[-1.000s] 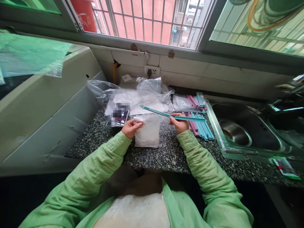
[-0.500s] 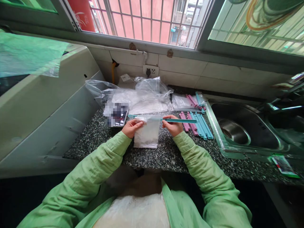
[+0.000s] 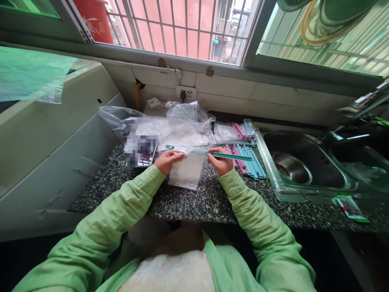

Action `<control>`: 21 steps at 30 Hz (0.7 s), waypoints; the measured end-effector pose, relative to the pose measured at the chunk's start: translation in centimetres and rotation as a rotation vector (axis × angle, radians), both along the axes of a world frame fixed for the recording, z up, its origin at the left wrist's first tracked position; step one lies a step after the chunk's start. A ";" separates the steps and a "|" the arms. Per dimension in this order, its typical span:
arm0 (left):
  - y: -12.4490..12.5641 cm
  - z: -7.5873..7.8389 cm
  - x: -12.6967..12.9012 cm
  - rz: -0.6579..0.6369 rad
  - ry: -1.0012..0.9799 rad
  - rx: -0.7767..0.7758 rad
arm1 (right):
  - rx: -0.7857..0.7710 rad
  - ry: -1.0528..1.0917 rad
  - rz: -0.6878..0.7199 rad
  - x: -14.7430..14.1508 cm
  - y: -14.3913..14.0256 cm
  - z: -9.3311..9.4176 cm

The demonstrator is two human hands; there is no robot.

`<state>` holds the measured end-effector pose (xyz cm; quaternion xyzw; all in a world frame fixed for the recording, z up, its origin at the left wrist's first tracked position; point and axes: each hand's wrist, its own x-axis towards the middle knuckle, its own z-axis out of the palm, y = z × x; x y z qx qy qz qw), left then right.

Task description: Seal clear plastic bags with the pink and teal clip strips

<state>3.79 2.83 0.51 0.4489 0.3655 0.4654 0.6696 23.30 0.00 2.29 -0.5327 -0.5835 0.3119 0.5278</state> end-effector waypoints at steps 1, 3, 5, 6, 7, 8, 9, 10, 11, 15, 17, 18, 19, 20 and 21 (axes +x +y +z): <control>0.1 0.0 0.1 -0.002 0.002 -0.004 | 0.002 0.000 -0.003 0.1 0.0 0.0; 0.1 -0.2 0.2 -0.004 0.010 -0.018 | 0.005 -0.001 -0.013 0.3 0.1 -0.1; 0.1 -0.5 0.1 -0.008 0.021 -0.032 | 0.003 -0.010 -0.015 0.4 0.1 -0.2; 0.1 -0.7 0.0 -0.010 0.026 -0.038 | 0.002 -0.017 -0.014 0.4 0.1 -0.3; 0.1 -0.8 0.0 -0.012 0.030 -0.044 | 0.003 -0.022 -0.013 0.4 0.2 -0.3; 0.2 -0.9 0.0 -0.009 0.032 -0.047 | 0.005 -0.026 -0.012 0.3 0.2 -0.4; 0.2 -1.0 -0.1 -0.002 0.031 -0.048 | 0.008 -0.027 -0.012 0.3 0.2 -0.4; 0.2 -1.0 -0.1 0.008 0.026 -0.048 | 0.012 -0.025 -0.014 0.2 0.2 -0.4; 0.2 -0.9 -0.1 0.015 0.018 -0.048 | 0.012 -0.022 -0.013 0.1 0.1 -0.4; 0.1 -0.8 0.0 0.012 -0.050 -0.055 | 0.000 -0.023 0.002 -0.1 0.0 -0.2; 0.0 -0.8 0.0 0.008 -0.093 -0.055 | 0.000 -0.030 0.004 -0.2 -0.1 -0.1; 0.0 -0.8 0.0 0.008 -0.108 -0.053 | -0.003 -0.032 0.007 -0.2 -0.1 -0.1; 0.0 -0.9 0.0 0.010 -0.117 -0.054 | -0.008 -0.033 0.012 -0.2 -0.1 -0.1; 0.0 -0.9 0.0 0.014 -0.125 -0.057 | -0.013 -0.033 0.015 -0.2 -0.1 -0.2; 0.1 -1.0 0.0 0.021 -0.130 -0.061 | -0.019 -0.032 0.017 -0.2 -0.1 -0.2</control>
